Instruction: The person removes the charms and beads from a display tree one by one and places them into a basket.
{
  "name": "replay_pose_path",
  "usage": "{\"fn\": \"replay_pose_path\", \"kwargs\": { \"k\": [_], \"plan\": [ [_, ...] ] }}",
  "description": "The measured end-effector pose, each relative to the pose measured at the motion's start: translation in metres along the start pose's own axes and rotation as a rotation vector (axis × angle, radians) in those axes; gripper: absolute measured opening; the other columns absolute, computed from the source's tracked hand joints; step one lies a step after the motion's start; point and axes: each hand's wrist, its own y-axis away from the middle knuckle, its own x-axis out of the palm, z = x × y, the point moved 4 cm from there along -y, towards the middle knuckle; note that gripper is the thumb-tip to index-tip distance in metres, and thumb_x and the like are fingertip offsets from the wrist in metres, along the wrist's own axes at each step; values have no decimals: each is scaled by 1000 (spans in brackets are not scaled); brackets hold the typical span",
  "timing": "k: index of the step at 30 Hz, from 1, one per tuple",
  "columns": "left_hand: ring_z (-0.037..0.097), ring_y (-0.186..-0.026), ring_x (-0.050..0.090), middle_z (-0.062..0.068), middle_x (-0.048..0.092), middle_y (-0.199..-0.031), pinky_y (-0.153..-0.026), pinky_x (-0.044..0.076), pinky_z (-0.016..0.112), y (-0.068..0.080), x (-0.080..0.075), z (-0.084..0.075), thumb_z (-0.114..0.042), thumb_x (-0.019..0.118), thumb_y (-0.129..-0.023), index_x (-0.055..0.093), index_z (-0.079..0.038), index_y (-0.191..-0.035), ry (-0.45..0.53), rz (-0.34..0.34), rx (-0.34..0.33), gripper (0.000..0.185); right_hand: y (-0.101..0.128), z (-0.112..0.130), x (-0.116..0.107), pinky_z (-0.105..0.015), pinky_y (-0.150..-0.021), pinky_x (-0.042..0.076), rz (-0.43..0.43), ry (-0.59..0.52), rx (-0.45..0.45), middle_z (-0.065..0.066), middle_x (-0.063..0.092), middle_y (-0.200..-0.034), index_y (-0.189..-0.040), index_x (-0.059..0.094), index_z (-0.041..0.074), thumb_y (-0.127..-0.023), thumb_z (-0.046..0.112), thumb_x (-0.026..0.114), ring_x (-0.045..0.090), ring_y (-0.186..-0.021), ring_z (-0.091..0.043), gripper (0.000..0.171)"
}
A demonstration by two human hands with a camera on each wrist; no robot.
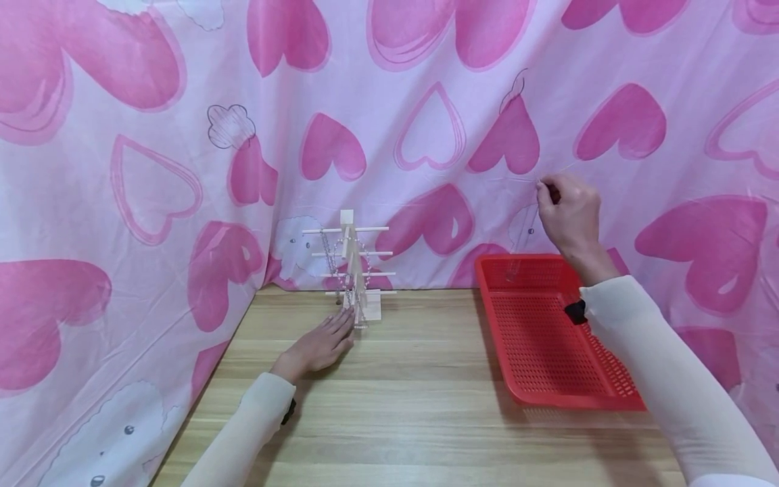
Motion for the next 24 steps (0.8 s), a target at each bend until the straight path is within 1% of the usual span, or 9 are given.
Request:
{"fn": "replay_pose_path", "kwargs": {
  "k": [2,4,8,12,15,18,20,24],
  "plan": [
    [39,-166,14,17,13,-179,-136,20,54,1,-2,-1,-35,37,-116,19,0,-169,4,0,4,65,3,-5,2,-44,-73,45,11,13,3,-28,73,-86,-100,77,-9,-101,6,65,64,-79,-40,18],
    [39,-166,15,18,14,-179,-136,21,54,1,-2,-1,-34,37,-116,20,1,-169,10,-5,8,65,7,-9,4,-47,-74,46,25,22,12,-28,73,-87,-100,77,-9,-101,6,65,64,-80,-42,19],
    [40,-166,16,18,15,-179,-135,21,56,0,0,0,-34,38,-116,21,2,-168,18,-14,12,65,14,-18,10,-50,-73,46,44,39,42,-27,74,-87,-99,78,-7,-100,6,65,65,-80,-43,18],
    [38,-167,14,16,13,-180,-136,20,53,-2,-1,1,-35,36,-116,20,0,-169,6,-16,9,66,21,-27,16,-54,-72,48,57,60,60,-27,74,-86,-98,78,-7,-99,5,67,65,-80,-44,16],
    [38,-167,14,16,12,-180,-136,20,53,-2,-2,1,-35,36,-116,20,-1,-169,-1,-14,10,65,27,-33,20,-56,-74,50,84,65,87,-27,74,-88,-99,79,-6,-99,6,67,67,-82,-45,17],
    [40,-166,15,18,13,-179,-135,21,56,-2,-1,1,-33,36,-116,20,1,-169,6,-18,17,64,33,-37,23,-56,-75,51,110,74,114,-27,76,-89,-100,79,-6,-100,7,66,68,-83,-44,18],
    [41,-166,15,19,14,-179,-135,21,57,-1,-1,0,-33,37,-116,21,1,-168,13,-21,22,64,38,-40,25,-56,-77,52,124,79,118,-26,76,-89,-100,79,-5,-100,6,66,69,-83,-43,18],
    [40,-166,16,18,14,-179,-135,21,55,0,-1,-1,-32,37,-117,20,2,-168,8,-22,20,64,45,-45,29,-57,-77,52,152,93,116,-26,76,-88,-97,79,-6,-98,5,65,69,-83,-43,17]
  ]
}}
